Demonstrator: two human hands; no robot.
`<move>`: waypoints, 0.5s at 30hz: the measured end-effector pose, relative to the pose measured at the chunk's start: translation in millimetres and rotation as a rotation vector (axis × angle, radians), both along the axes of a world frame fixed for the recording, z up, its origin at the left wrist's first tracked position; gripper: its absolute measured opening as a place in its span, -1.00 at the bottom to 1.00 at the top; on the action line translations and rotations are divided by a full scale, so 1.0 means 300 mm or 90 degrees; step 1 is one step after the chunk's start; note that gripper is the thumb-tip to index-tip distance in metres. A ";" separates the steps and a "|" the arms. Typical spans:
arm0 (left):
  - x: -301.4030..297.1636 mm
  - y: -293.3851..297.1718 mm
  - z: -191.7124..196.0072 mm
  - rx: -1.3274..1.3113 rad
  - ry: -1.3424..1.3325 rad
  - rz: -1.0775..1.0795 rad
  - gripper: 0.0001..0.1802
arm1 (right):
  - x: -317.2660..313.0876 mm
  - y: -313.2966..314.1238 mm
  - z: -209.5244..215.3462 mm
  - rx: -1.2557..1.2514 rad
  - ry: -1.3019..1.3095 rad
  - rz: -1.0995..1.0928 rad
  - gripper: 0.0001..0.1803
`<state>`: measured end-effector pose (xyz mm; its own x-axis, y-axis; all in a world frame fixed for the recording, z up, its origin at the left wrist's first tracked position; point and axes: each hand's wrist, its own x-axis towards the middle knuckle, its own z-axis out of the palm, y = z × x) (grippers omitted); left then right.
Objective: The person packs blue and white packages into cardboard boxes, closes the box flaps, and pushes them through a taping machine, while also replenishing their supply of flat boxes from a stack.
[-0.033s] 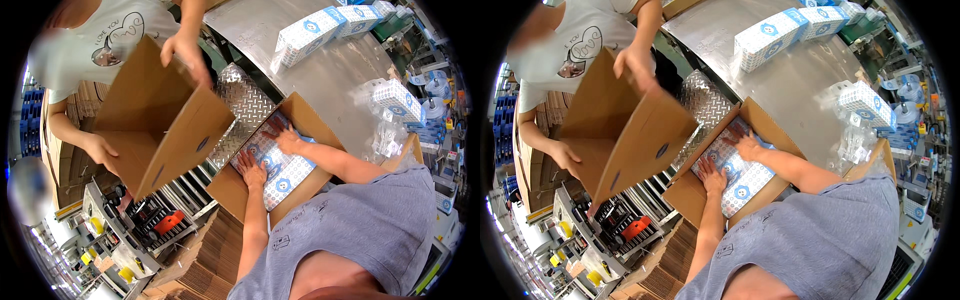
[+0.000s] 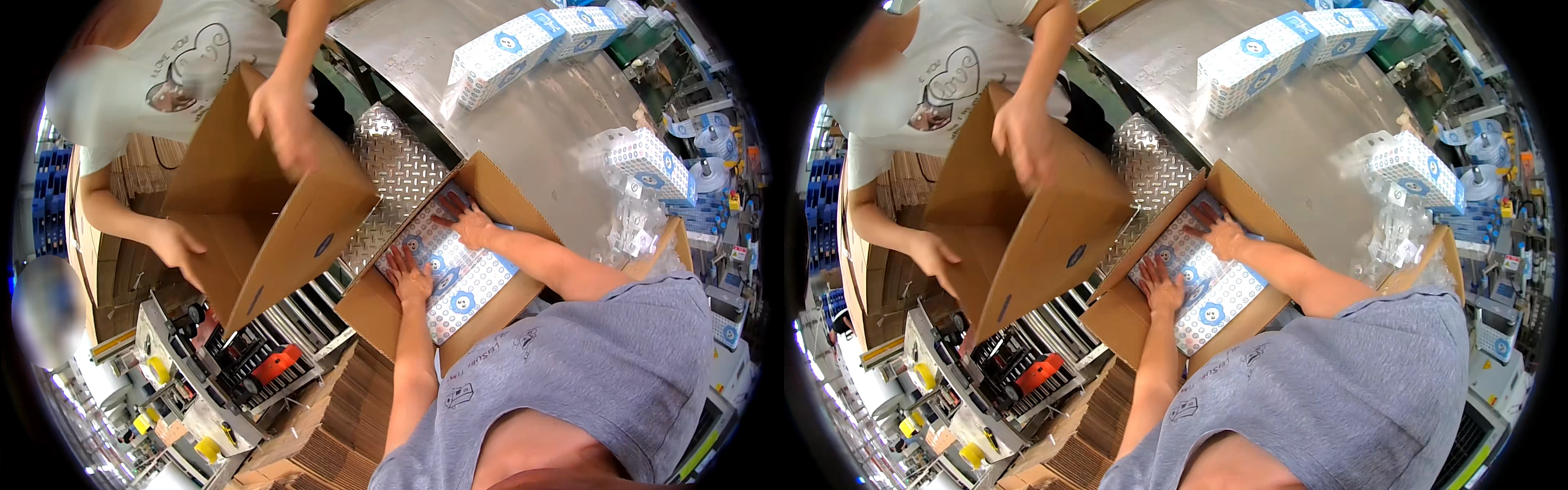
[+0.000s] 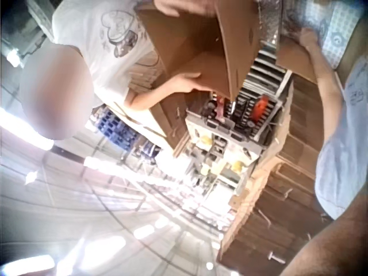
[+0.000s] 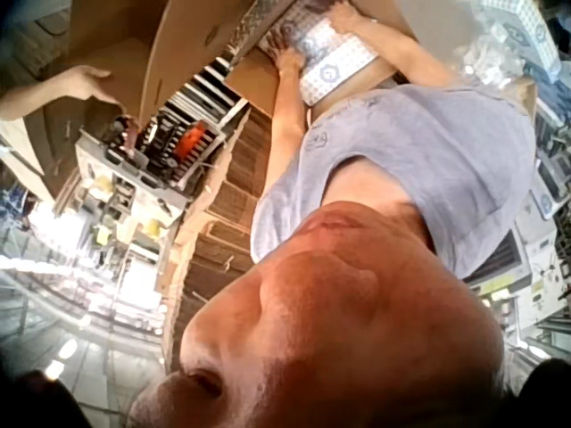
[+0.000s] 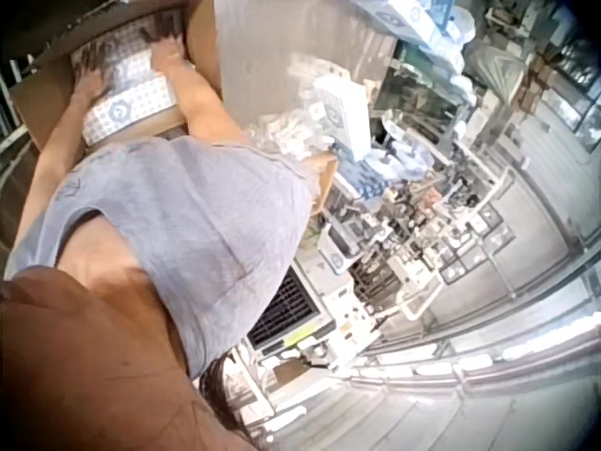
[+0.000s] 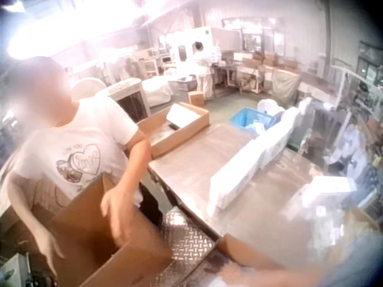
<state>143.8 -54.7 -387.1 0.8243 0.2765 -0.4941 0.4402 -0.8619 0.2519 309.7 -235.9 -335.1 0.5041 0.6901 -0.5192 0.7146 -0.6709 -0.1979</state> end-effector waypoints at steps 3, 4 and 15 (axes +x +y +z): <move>0.017 0.026 -0.026 0.014 0.098 -0.035 -0.02 | 0.037 -0.020 -0.052 -0.127 0.096 0.017 0.07; 0.031 0.021 -0.026 0.028 0.136 -0.047 0.00 | 0.045 -0.029 -0.055 -0.145 0.090 0.020 0.06; 0.118 -0.002 -0.152 0.095 0.185 -0.133 0.13 | 0.048 -0.291 0.699 0.727 0.400 -0.406 -0.71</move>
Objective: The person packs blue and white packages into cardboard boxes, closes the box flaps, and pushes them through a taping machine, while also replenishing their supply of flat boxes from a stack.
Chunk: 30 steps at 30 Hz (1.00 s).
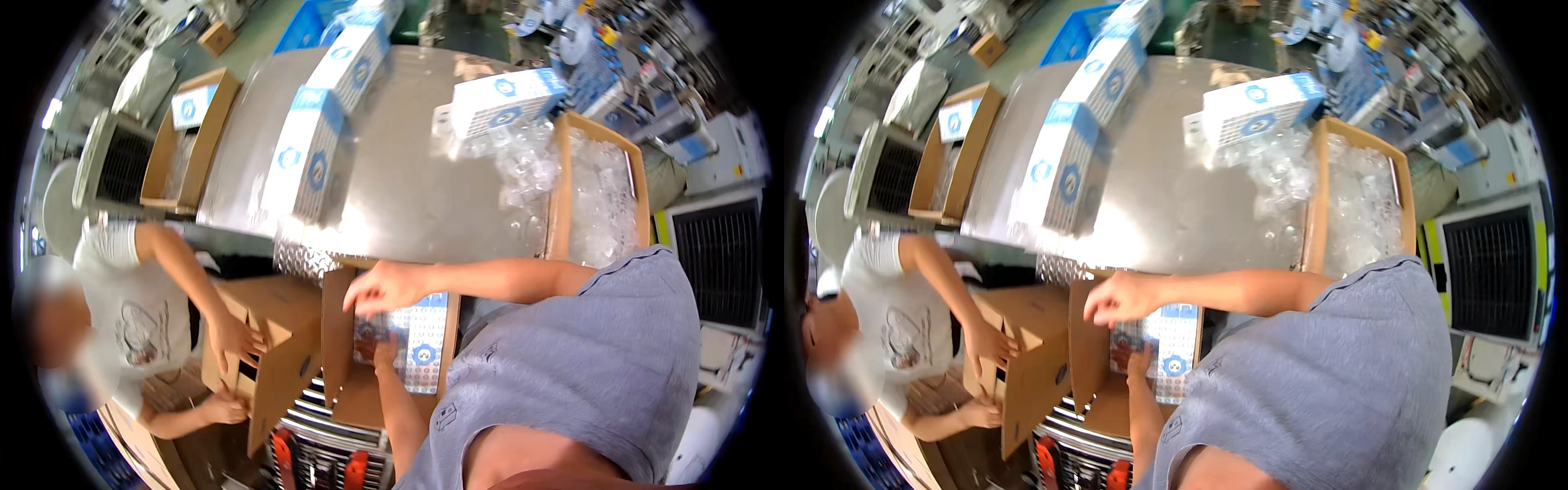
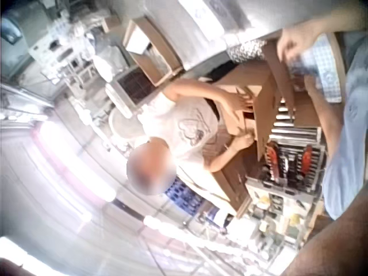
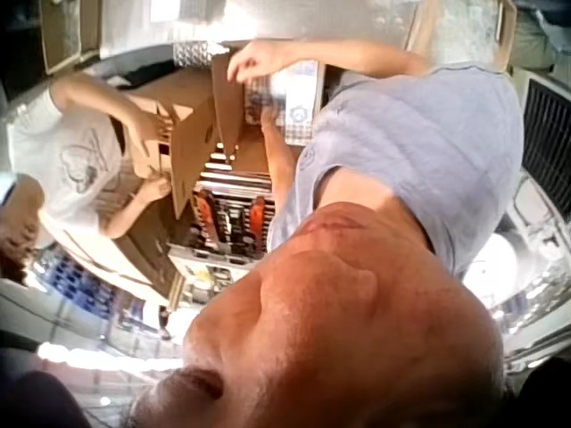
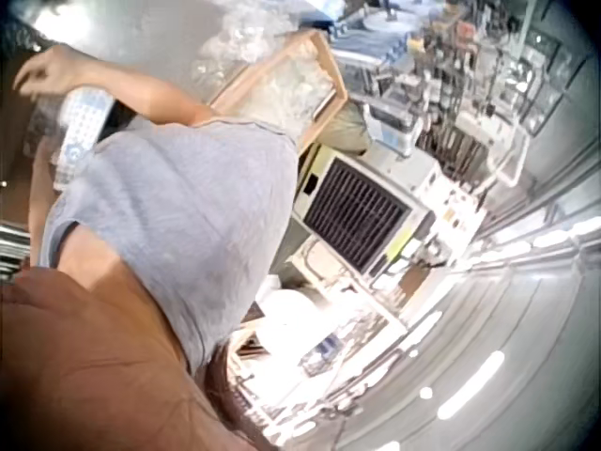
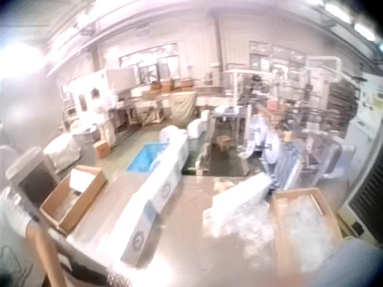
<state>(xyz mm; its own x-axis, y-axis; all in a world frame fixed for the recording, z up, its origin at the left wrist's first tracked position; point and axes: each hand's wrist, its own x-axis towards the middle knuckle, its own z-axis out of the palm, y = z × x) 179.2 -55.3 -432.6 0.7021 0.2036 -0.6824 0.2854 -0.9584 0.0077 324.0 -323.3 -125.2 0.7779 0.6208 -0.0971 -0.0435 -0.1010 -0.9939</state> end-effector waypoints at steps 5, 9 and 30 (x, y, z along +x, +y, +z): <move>0.080 0.059 0.126 -0.311 -0.038 0.167 -0.11 | 0.063 -0.723 -0.233 -0.393 -0.304 -0.716 -0.67; 0.134 -0.009 0.157 -0.379 -0.194 0.122 -0.33 | 0.072 -1.076 -0.448 -0.669 -0.272 -0.806 -0.54; 0.214 -0.132 1.068 -0.828 -0.369 0.441 -0.52 | 0.058 -0.393 -0.068 0.635 0.607 -0.183 -0.83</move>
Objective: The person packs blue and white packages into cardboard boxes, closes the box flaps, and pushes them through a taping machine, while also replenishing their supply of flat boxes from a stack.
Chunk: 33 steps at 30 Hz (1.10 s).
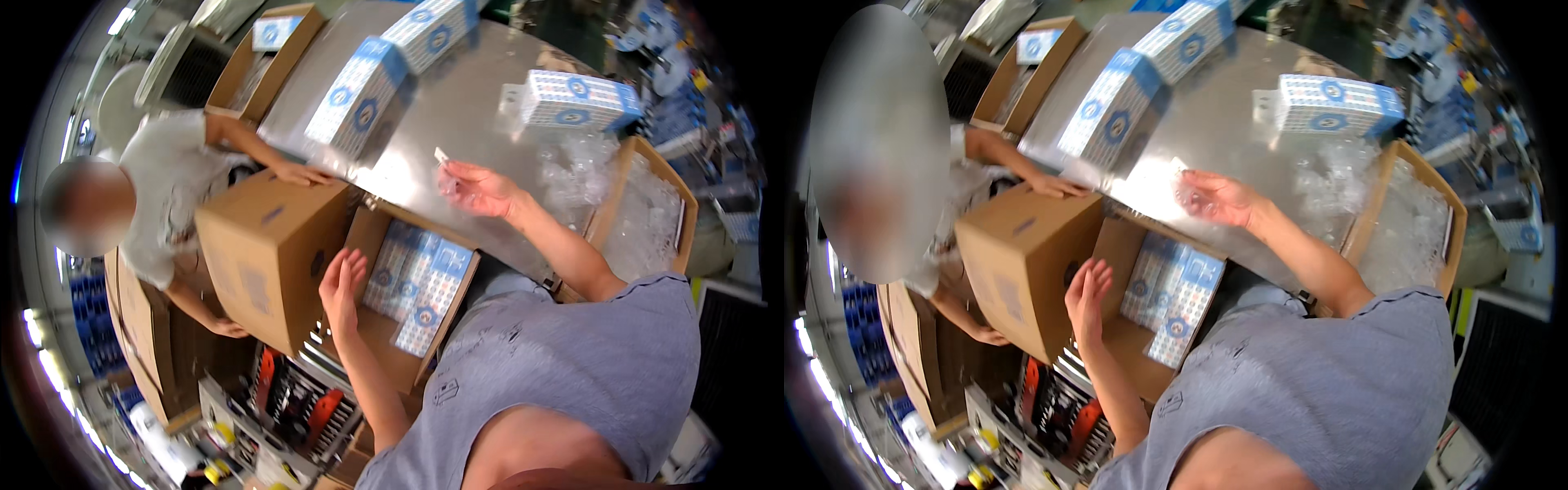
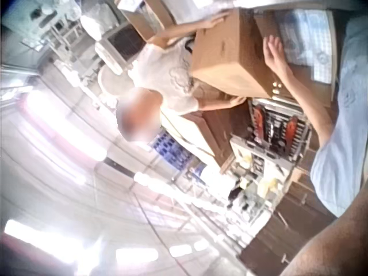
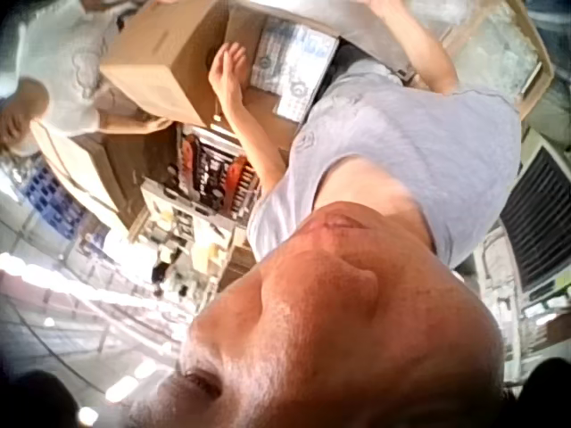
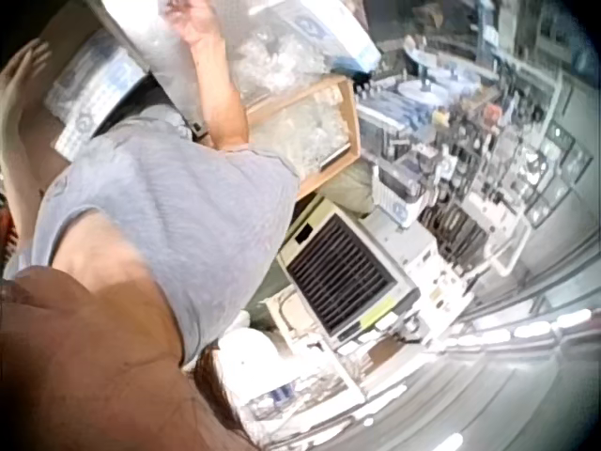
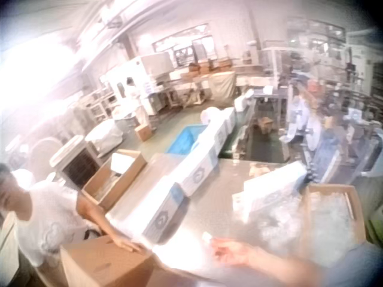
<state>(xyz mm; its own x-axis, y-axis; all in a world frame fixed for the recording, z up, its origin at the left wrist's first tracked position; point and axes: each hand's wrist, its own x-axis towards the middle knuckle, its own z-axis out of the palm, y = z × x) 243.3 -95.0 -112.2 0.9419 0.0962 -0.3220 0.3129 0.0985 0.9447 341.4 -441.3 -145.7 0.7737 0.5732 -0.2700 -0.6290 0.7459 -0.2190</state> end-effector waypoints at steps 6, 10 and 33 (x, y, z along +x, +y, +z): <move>-0.055 0.122 0.076 0.017 -0.047 0.090 -0.58 | -0.084 0.364 -0.026 -0.063 -0.001 0.228 -0.75; -0.150 0.190 0.110 0.027 -0.056 0.199 -0.61 | -0.110 0.471 -0.068 -0.158 -0.007 0.331 -0.71; 1.030 -0.032 0.052 0.985 -0.350 -0.151 0.22 | 0.678 0.104 0.150 -1.053 -0.929 -0.163 -0.63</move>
<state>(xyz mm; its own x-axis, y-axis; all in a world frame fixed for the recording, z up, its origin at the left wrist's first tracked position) 552.3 -104.7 -96.5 0.9428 -0.1650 0.2895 -0.1992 -0.9755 0.0929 544.8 -410.1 -100.6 0.8277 0.3949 0.3986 0.5595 -0.5270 -0.6397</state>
